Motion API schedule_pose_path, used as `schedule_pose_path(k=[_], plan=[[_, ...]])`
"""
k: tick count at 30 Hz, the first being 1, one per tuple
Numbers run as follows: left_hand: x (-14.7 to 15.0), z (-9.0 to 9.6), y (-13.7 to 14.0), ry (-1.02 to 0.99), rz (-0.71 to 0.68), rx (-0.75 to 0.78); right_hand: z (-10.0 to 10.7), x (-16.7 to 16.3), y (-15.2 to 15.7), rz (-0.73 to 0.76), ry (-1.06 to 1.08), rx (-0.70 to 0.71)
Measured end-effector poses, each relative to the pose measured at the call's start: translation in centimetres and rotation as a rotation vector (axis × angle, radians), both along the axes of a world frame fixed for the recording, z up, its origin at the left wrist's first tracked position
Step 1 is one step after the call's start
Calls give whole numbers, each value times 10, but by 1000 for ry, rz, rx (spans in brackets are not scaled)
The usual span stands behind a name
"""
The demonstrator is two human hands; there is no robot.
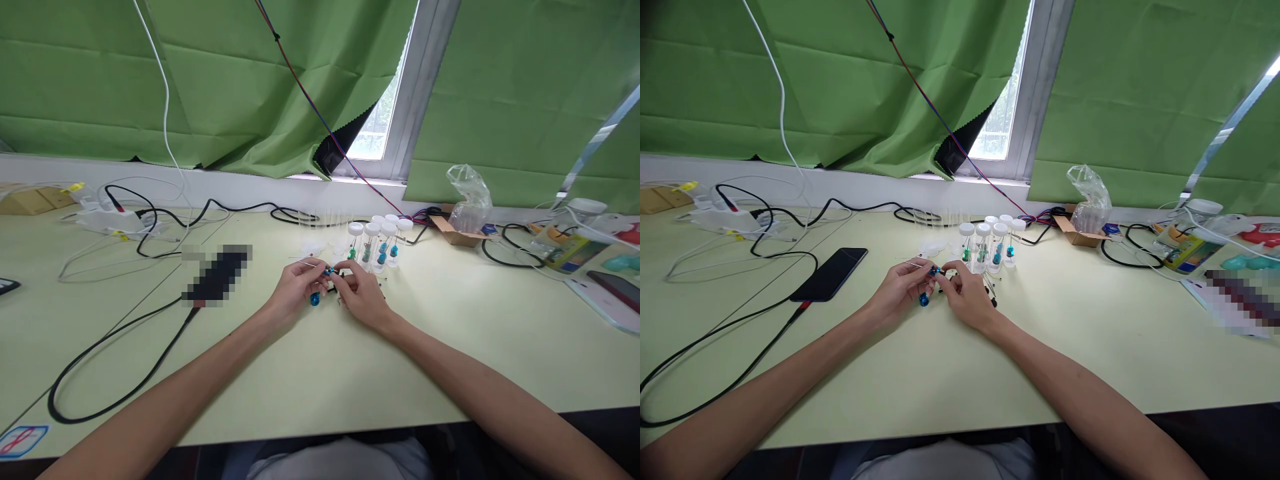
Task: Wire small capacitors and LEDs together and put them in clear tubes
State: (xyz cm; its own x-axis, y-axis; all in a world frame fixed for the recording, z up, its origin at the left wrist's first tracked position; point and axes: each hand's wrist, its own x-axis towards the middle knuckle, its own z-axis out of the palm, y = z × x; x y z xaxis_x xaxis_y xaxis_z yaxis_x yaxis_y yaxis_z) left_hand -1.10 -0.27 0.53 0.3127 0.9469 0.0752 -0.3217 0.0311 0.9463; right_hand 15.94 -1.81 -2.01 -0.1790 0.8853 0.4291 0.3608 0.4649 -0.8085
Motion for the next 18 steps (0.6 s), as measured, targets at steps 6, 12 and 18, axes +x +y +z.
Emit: schedule_pose_path(k=[6, 12, 18], plan=[[0, 0, -1, 10, -5, 7, -1, 0, 1, 15, -27, 3], [0, -2, -1, 8, -27, 13, 4, -1, -1, -20, -79, 22], [2, 0, -2, 9, -39, 6, 4, 0, 0, -31, -69, 26]])
